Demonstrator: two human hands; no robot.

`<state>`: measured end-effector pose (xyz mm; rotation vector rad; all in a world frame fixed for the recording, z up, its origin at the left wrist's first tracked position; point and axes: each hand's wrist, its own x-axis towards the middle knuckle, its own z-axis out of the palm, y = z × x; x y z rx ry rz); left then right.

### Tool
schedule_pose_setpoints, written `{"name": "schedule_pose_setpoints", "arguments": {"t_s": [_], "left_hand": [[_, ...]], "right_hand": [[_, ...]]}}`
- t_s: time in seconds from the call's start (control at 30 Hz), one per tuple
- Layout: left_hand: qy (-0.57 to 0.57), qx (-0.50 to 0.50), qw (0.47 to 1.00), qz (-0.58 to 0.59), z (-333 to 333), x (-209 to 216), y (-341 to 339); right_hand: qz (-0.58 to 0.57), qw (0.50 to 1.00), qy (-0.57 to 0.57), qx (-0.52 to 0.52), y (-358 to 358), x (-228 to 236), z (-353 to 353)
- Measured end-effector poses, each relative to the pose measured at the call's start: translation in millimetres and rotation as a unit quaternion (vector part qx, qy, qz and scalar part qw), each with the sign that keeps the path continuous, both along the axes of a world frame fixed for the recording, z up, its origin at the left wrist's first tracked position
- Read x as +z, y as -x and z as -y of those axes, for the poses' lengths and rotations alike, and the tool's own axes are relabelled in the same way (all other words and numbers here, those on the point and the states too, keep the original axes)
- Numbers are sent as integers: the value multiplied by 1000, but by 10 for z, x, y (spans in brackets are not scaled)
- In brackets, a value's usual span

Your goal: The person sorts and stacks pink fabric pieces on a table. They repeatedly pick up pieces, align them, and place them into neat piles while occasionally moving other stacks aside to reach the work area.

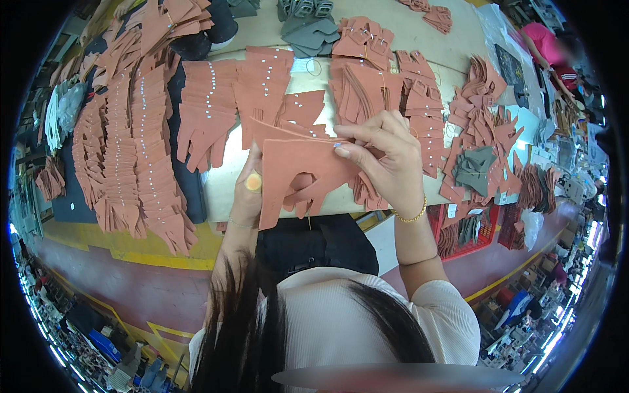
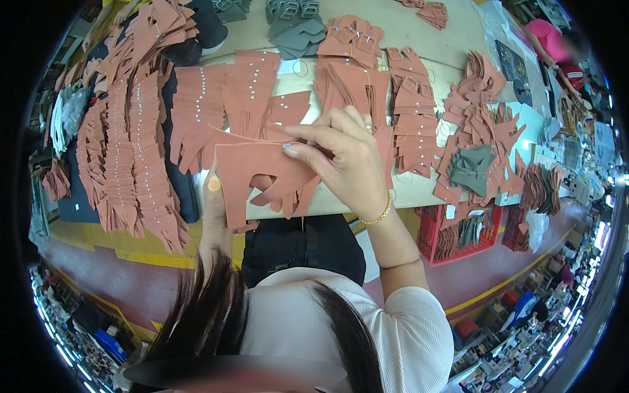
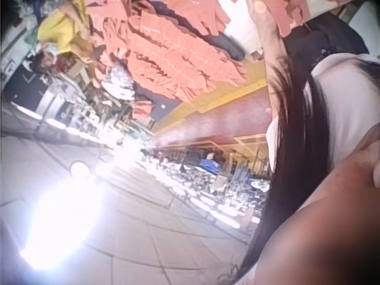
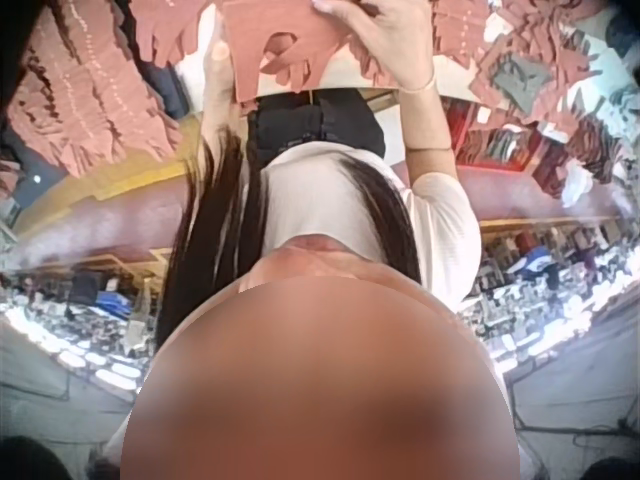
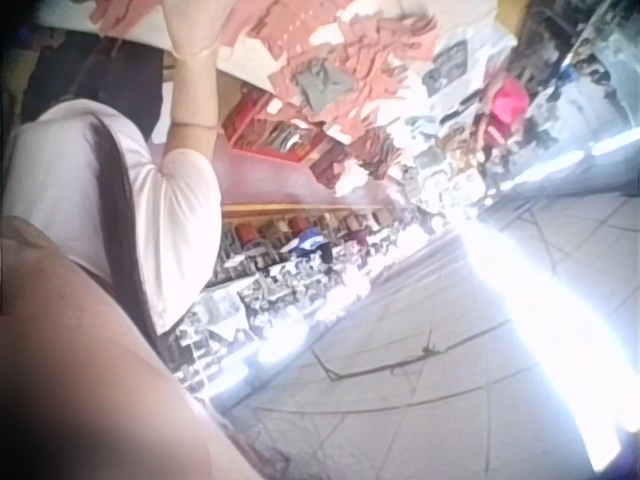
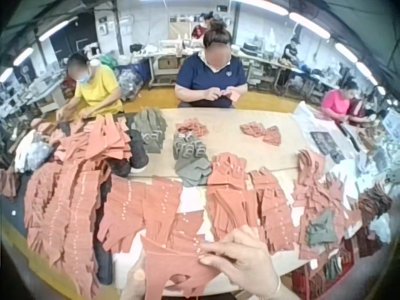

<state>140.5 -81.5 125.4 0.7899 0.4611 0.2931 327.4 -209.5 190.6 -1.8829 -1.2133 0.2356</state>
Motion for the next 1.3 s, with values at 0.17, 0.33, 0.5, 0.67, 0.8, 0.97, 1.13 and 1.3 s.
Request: {"name": "schedule_pose_setpoints", "arguments": {"t_s": [0.17, 0.33, 0.5, 0.67, 0.8, 0.97, 1.13, 1.3], "left_hand": [[11, 2, 1000, -4, -33, -37, 72], [49, 37, 997, -41, -76, -148, 210], [-87, 71, 985, -134, -212, -351, 615], [-212, 62, 946, -238, -891, -881, 1116], [-350, 89, 874, -324, -1597, -1412, 1246], [-447, 74, 806, -380, -2213, -1779, 1113], [-500, 27, 750, -432, -2363, -1827, 1019], [-512, 41, 743, -428, -2382, -1849, 1035]], "right_hand": [[8, 1000, 1, 5, 38, -70, -58], [2, 999, 27, 30, 136, -264, -215], [-97, 986, 70, 114, 337, -883, -548], [-332, 911, 163, 184, 731, -1869, -1086], [-270, 936, 187, 123, 1081, -2469, -1716], [-259, 949, 176, 29, 1159, -2773, -2235], [-242, 953, 179, -24, 1211, -2854, -2348], [-206, 963, 174, -5, 1211, -2947, -2351]]}}
